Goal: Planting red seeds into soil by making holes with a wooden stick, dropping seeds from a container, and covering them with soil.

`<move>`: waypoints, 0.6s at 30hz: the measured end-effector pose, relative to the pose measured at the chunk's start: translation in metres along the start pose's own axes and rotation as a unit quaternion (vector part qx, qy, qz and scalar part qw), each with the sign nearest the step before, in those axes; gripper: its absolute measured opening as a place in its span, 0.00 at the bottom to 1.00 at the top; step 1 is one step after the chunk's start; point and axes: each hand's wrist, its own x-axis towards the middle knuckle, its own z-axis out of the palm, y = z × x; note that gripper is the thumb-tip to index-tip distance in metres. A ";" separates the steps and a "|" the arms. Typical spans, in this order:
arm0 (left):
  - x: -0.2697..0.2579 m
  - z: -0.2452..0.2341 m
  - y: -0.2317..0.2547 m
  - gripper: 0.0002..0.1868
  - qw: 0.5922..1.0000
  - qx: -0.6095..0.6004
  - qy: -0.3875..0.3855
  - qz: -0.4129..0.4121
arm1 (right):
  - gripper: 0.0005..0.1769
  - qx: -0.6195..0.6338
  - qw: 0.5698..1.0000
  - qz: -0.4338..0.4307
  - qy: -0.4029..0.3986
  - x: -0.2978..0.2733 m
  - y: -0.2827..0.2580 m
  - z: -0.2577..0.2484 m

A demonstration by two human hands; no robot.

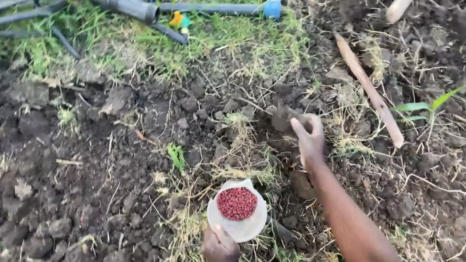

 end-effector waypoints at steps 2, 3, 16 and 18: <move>-0.001 -0.007 0.003 0.27 1.000 -0.008 0.001 0.007 | 0.20 0.032 0.999 0.036 0.001 -0.002 -0.022 0.019; -0.001 -0.006 0.003 0.27 1.000 -0.004 -0.007 -0.012 | 0.16 0.048 0.999 0.001 -0.020 -0.001 -0.033 0.033; -0.002 0.000 -0.004 0.28 1.000 0.016 -0.006 -0.010 | 0.38 -0.597 0.761 -0.097 -0.235 -0.045 0.087 0.025; 0.008 0.001 0.004 0.29 1.000 0.018 -0.009 -0.023 | 0.31 -0.611 0.744 -0.065 -0.264 -0.054 0.078 0.026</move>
